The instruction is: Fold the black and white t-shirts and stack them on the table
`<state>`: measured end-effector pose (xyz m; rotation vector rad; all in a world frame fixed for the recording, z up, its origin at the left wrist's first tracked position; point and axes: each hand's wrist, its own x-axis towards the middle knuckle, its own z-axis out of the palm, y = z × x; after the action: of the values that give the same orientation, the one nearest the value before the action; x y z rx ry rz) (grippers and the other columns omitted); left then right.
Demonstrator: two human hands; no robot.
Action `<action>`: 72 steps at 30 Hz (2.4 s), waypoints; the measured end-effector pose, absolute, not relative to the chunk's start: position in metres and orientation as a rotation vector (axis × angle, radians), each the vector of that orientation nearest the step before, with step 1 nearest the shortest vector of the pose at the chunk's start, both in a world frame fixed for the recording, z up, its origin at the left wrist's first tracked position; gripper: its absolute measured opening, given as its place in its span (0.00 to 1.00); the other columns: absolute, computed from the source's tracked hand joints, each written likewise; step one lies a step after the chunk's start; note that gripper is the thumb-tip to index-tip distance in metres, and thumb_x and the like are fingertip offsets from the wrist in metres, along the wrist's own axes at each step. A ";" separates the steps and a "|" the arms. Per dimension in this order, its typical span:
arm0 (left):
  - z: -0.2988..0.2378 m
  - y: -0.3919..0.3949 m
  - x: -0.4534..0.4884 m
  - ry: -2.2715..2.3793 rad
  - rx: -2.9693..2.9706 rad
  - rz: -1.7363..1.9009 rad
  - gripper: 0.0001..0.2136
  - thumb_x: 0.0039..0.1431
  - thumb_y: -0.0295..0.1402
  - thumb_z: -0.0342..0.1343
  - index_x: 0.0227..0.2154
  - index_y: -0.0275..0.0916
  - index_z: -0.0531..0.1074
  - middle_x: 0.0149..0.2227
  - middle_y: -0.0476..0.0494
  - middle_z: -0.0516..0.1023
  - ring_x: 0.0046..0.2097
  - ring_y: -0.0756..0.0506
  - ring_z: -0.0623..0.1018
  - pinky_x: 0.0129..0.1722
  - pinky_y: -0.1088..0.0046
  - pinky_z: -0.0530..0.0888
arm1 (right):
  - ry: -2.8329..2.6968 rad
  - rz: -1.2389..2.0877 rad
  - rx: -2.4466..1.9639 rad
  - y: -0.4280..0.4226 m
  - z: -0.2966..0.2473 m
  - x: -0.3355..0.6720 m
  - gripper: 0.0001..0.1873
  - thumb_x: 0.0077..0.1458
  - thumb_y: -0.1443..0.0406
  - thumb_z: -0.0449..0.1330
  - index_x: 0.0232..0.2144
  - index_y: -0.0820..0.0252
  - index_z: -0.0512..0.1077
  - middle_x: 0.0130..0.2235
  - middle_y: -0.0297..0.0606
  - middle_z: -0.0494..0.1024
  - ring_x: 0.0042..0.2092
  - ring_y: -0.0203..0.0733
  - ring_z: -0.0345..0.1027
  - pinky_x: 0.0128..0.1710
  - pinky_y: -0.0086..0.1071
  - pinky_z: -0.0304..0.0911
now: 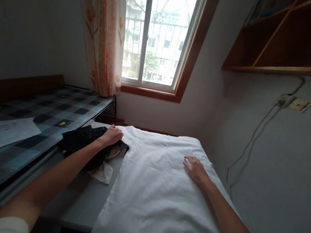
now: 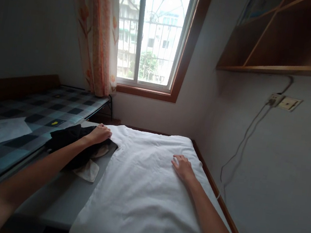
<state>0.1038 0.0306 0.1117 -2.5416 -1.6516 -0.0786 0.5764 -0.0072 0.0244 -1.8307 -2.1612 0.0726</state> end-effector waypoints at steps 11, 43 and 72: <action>0.143 0.085 0.067 -2.034 -3.067 0.190 0.15 0.47 0.40 0.61 0.38 0.39 0.80 0.30 0.47 0.80 0.30 0.47 0.77 0.32 0.77 0.69 | -2.265 0.366 -1.728 0.039 0.037 0.599 0.15 0.55 0.60 0.53 0.35 0.62 0.76 0.32 0.40 0.75 0.32 0.41 0.68 0.37 0.32 0.62; 0.064 0.199 0.127 -2.418 -2.071 -0.592 0.11 0.63 0.39 0.48 0.40 0.44 0.73 0.46 0.43 0.78 0.46 0.41 0.77 0.40 0.69 0.70 | -1.507 -0.176 -2.286 0.195 0.034 0.585 0.17 0.63 0.63 0.47 0.45 0.61 0.73 0.46 0.50 0.75 0.48 0.51 0.67 0.48 0.42 0.56; 0.095 0.088 0.151 -1.822 -2.519 -0.364 0.14 0.61 0.39 0.48 0.44 0.43 0.75 0.45 0.43 0.77 0.47 0.41 0.75 0.48 0.65 0.66 | -2.046 0.011 -2.152 0.100 0.002 0.513 0.33 0.63 0.48 0.42 0.65 0.53 0.56 0.68 0.46 0.52 0.68 0.55 0.42 0.63 0.52 0.37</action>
<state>0.1505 0.0877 0.0950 -2.5188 -1.8217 -0.3638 0.5128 0.1002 0.0017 -2.1519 -2.0464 0.0106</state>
